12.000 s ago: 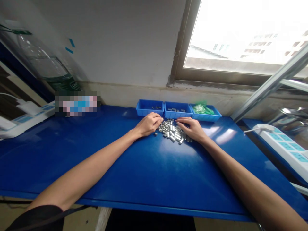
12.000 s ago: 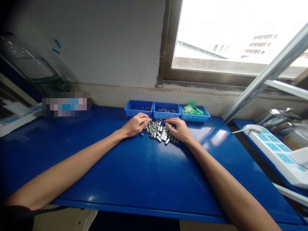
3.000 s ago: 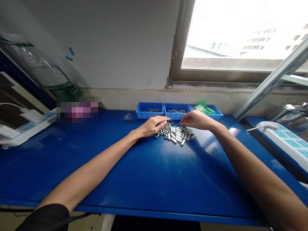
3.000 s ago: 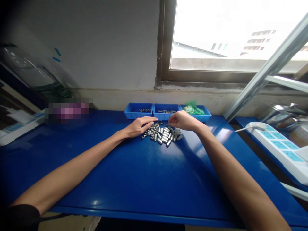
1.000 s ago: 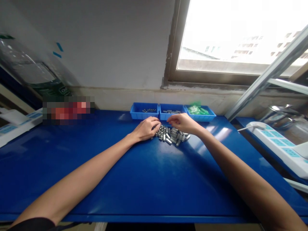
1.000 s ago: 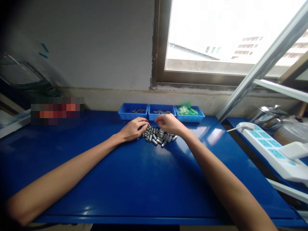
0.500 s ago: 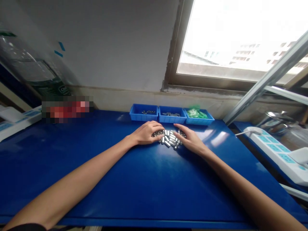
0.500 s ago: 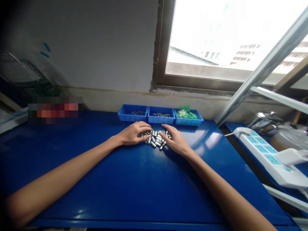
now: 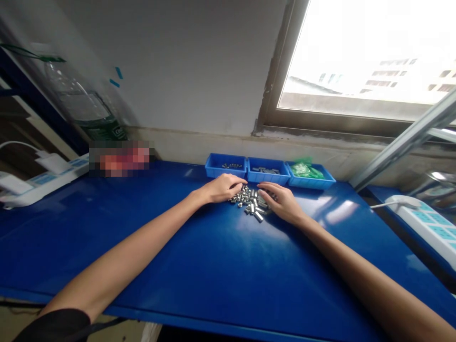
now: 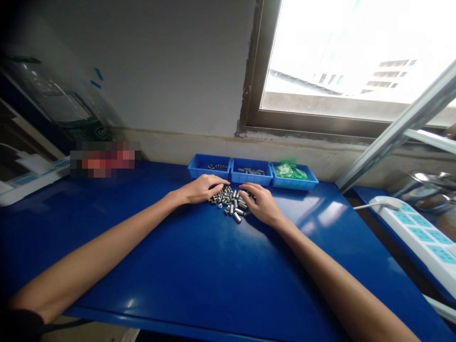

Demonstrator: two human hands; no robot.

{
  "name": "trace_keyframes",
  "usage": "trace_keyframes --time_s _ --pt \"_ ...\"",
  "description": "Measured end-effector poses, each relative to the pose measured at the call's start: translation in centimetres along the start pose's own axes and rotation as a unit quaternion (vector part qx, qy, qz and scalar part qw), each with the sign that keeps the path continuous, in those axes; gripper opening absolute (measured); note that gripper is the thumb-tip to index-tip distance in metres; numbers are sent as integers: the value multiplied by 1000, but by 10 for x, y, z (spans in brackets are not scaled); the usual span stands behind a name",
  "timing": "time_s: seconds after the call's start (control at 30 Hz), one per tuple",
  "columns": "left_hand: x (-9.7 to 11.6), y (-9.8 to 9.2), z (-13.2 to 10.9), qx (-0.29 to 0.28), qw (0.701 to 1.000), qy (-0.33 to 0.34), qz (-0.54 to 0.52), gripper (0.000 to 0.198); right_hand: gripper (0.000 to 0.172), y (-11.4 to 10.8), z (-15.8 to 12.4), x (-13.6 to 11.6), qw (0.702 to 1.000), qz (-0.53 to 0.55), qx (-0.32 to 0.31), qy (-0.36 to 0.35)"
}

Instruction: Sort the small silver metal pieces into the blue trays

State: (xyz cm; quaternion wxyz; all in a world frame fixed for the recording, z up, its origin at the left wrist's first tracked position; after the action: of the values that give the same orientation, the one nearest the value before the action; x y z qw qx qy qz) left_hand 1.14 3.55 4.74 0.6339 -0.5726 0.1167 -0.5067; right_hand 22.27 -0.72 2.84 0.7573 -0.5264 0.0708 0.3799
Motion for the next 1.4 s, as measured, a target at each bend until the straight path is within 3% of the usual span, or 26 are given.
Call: trace_keyframes --time_s 0.13,0.43,0.63,0.73,0.87,0.93,1.07,1.13,1.17,1.27,1.4 --pt "-12 -16 -3 -41 999 -17 15 47 30 -11 -1 10 998 18 48 43" --pt "-18 -24 -2 -29 1000 2 -4 16 34 -35 -8 35 997 -60 22 35" --pt "-21 -23 -2 -47 999 -16 1 14 54 -35 -11 34 995 -84 -40 -36" --pt "-18 -28 -1 -35 999 -23 -20 18 52 -31 -11 36 993 -92 -56 -45" --pt "-17 -37 1 22 994 -54 -88 27 37 -33 -10 39 993 -98 -40 -53" --pt "-23 -40 2 86 977 -104 -163 34 32 -36 -11 39 993 -102 -32 -56" --pt "-41 -39 0 268 881 -199 -336 39 23 -40 -11 40 994 -91 -30 -46" --pt "-47 -36 -1 313 835 -223 -394 40 20 -39 -10 41 996 -76 -37 -43" --pt "-47 -35 -2 318 828 -225 -404 40 18 -38 -9 42 996 -69 -37 -40" --pt "-40 -38 0 264 871 -195 -365 38 15 -36 -7 44 998 -53 -18 -35" --pt "-22 -38 2 79 967 -130 -204 30 17 -36 -7 44 999 36 9 -25"
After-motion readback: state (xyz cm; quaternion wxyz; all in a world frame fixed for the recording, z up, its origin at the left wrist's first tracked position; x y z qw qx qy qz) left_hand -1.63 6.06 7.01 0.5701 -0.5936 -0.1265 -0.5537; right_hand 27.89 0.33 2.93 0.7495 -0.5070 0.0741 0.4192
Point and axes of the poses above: each hand's wrist, its own z-axis towards the middle knuckle, its own y-axis out of the palm, x = y × z, the point moved 5 cm from there along z, towards the middle knuckle, and after that the axes turned 2 degrees about y, right-handed, at the moved point
